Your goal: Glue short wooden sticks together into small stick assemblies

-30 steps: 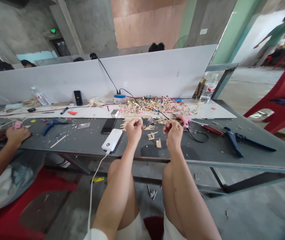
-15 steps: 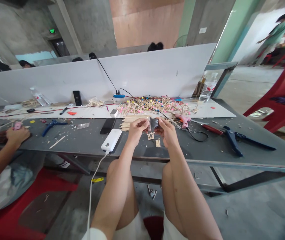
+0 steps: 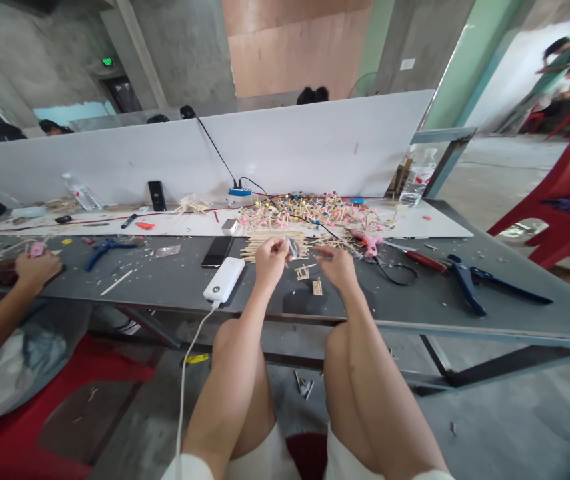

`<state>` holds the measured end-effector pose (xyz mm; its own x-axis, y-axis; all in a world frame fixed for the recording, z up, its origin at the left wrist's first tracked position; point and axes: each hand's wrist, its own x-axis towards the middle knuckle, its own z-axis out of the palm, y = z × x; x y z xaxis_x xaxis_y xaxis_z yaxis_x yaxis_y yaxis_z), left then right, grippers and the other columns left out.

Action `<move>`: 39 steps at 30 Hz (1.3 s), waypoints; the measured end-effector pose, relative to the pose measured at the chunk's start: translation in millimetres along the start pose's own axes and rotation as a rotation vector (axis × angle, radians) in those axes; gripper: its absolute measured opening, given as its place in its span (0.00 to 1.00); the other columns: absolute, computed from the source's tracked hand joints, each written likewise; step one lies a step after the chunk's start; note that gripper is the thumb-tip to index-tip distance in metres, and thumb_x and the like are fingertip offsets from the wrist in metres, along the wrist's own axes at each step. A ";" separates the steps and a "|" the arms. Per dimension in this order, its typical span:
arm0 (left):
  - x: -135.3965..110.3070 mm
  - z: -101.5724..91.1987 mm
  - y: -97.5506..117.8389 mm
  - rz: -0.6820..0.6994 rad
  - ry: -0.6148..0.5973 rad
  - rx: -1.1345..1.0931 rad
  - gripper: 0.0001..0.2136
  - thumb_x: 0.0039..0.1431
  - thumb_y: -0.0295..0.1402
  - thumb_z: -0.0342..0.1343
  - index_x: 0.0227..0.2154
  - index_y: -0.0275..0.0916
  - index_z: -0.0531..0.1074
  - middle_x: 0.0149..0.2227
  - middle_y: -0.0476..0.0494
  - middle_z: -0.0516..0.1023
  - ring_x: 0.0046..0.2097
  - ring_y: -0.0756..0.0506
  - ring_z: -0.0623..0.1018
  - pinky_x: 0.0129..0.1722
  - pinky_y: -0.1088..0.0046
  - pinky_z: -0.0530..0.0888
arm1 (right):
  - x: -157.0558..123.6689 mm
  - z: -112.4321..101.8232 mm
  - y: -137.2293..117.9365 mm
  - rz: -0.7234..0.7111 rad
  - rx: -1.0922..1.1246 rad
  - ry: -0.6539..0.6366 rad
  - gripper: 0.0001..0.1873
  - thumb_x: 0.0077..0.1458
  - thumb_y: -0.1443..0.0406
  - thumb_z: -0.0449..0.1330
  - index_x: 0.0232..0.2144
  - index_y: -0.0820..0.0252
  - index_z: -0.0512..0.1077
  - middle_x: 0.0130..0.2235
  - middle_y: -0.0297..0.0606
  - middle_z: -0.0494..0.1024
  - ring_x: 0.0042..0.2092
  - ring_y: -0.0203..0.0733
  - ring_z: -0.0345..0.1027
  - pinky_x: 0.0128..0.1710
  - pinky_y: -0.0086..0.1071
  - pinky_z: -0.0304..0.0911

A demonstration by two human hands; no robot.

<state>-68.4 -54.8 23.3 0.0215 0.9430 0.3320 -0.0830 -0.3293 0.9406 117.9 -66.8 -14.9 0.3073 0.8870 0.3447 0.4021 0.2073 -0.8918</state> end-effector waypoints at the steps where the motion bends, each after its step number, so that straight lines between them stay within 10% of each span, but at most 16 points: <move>1: 0.9 -2.3 -3.0 0.001 0.051 0.067 0.12 0.56 0.41 0.63 0.28 0.38 0.73 0.22 0.48 0.74 0.24 0.48 0.76 0.21 0.75 0.67 | 3.0 0.1 5.0 -0.001 -0.111 -0.067 0.15 0.41 0.71 0.66 0.33 0.53 0.84 0.35 0.38 0.85 0.40 0.48 0.76 0.44 0.38 0.68; 12: 1.0 -25.5 -10.2 0.020 0.177 0.647 0.12 0.51 0.22 0.58 0.16 0.40 0.70 0.20 0.46 0.74 0.28 0.44 0.74 0.36 0.70 0.66 | 8.4 12.6 17.2 0.040 -0.287 -0.271 0.08 0.39 0.71 0.68 0.14 0.56 0.76 0.16 0.32 0.73 0.21 0.38 0.64 0.28 0.31 0.58; 18: -1.0 -24.6 -7.5 0.001 0.220 0.648 0.09 0.51 0.23 0.61 0.19 0.39 0.71 0.23 0.42 0.75 0.35 0.41 0.77 0.38 0.69 0.68 | -7.4 11.6 -8.0 -0.047 -0.239 -0.108 0.08 0.53 0.64 0.59 0.30 0.59 0.79 0.30 0.38 0.81 0.32 0.42 0.70 0.34 0.32 0.59; 24: 0.5 -7.4 -0.1 -0.202 -0.139 0.012 0.10 0.61 0.33 0.55 0.42 0.36 0.77 0.40 0.40 0.82 0.30 0.46 0.78 0.30 0.71 0.73 | -34.0 37.3 -44.2 -0.082 0.127 -0.070 0.17 0.56 0.56 0.58 0.37 0.63 0.79 0.33 0.42 0.81 0.32 0.43 0.69 0.35 0.33 0.61; 39: 2.6 -14.5 12.9 -0.402 -0.144 -0.473 0.15 0.43 0.33 0.71 0.33 0.35 0.75 0.31 0.46 0.82 0.28 0.50 0.79 0.26 0.78 0.72 | -38.0 39.8 -49.0 -0.070 0.289 -0.068 0.21 0.55 0.51 0.61 0.36 0.64 0.79 0.25 0.35 0.73 0.27 0.37 0.60 0.29 0.30 0.57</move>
<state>-83.9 -55.9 35.3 0.2738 0.9618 -0.0032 -0.4708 0.1369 0.8715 52.2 -94.3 4.0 0.2248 0.8899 0.3968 0.1555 0.3693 -0.9162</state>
